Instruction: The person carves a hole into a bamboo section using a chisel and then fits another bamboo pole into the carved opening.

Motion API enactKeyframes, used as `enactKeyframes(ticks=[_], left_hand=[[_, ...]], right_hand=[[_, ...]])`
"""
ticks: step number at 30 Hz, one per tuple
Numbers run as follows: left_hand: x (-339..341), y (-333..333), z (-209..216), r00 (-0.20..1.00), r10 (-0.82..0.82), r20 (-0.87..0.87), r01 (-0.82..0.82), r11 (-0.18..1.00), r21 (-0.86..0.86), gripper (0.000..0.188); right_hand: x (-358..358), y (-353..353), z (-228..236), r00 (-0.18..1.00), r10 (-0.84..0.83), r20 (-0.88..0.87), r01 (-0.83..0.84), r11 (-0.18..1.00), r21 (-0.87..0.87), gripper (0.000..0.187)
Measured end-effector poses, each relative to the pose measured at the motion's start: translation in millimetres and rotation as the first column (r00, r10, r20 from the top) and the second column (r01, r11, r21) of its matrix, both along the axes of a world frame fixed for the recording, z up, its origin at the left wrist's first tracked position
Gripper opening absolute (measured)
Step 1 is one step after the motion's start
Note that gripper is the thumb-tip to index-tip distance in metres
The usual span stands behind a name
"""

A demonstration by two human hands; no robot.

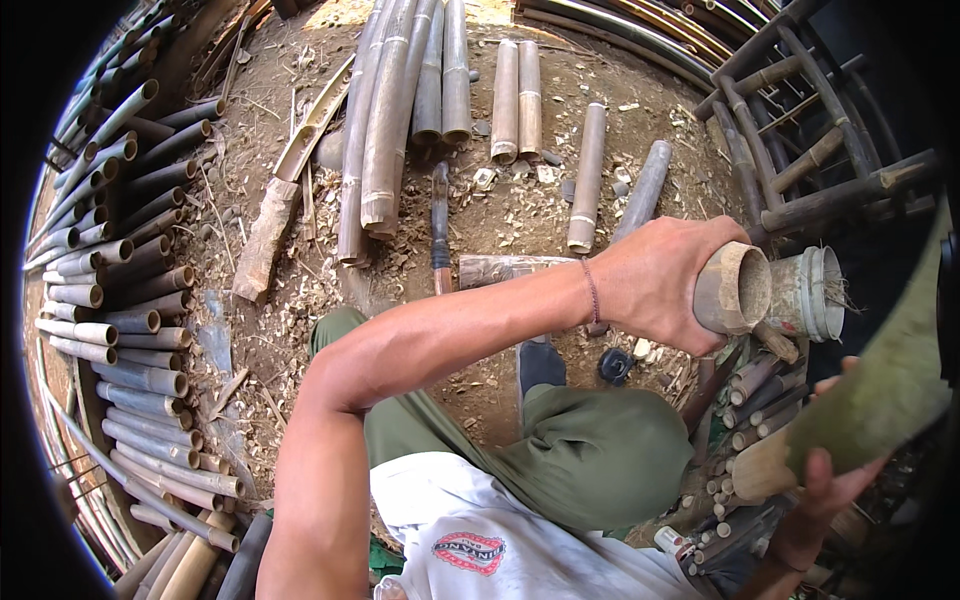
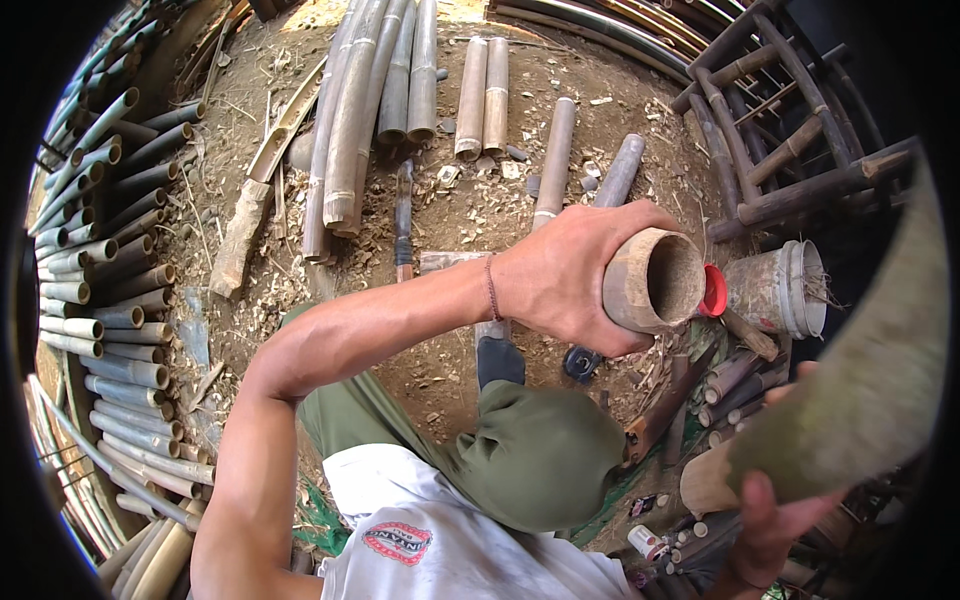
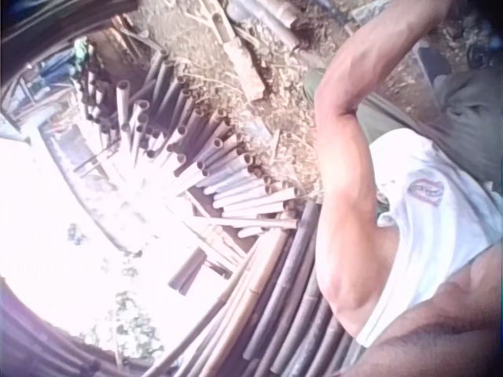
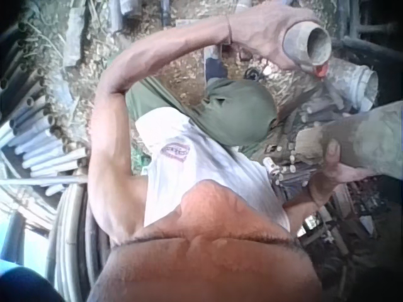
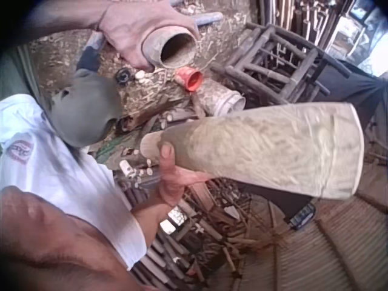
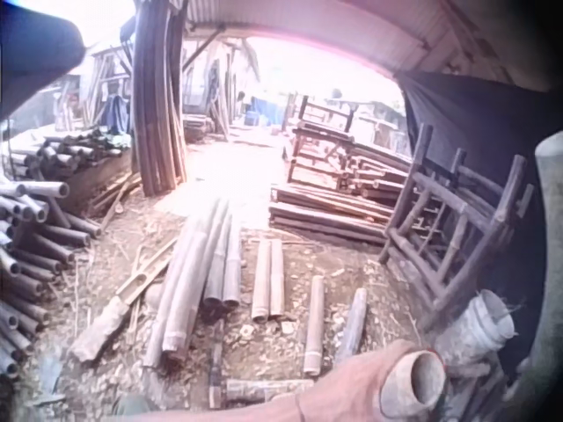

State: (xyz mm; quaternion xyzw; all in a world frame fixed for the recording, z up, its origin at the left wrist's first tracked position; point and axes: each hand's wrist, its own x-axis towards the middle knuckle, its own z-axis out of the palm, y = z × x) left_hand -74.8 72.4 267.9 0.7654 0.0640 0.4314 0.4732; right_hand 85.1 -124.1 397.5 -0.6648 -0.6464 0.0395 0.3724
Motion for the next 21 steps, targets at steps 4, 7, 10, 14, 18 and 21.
enactKeyframes(ticks=[4,7,10,14,18,21], left_hand=[[5,2,-10,0.990,-0.017,0.140,0.023,0.999,-0.042,0.065],[0,3,-6,0.999,-0.050,0.022,0.052,0.996,-0.079,0.066],[0,7,-6,0.998,-0.058,0.035,0.059,0.998,-0.034,0.065],[5,6,-5,0.997,-0.067,0.049,0.069,0.997,-0.036,0.066],[2,5,-9,0.997,-0.077,0.023,0.077,0.997,-0.027,0.066],[0,4,-10,0.996,-0.080,0.036,0.081,0.996,-0.044,0.067]], right_hand=[[4,15,6,0.981,0.117,0.155,-0.061,0.945,-0.323,0.108],[1,2,14,0.999,0.030,-0.042,-0.035,0.989,-0.145,0.108],[-17,-7,22,0.984,-0.001,-0.178,0.015,0.997,0.081,0.097],[4,-15,-6,0.995,0.016,0.103,0.001,0.986,-0.168,0.108],[-4,-6,-11,0.997,-0.019,-0.076,-0.008,0.943,-0.333,0.117],[-2,-18,-8,0.946,-0.096,-0.309,0.008,0.962,-0.271,0.110]])
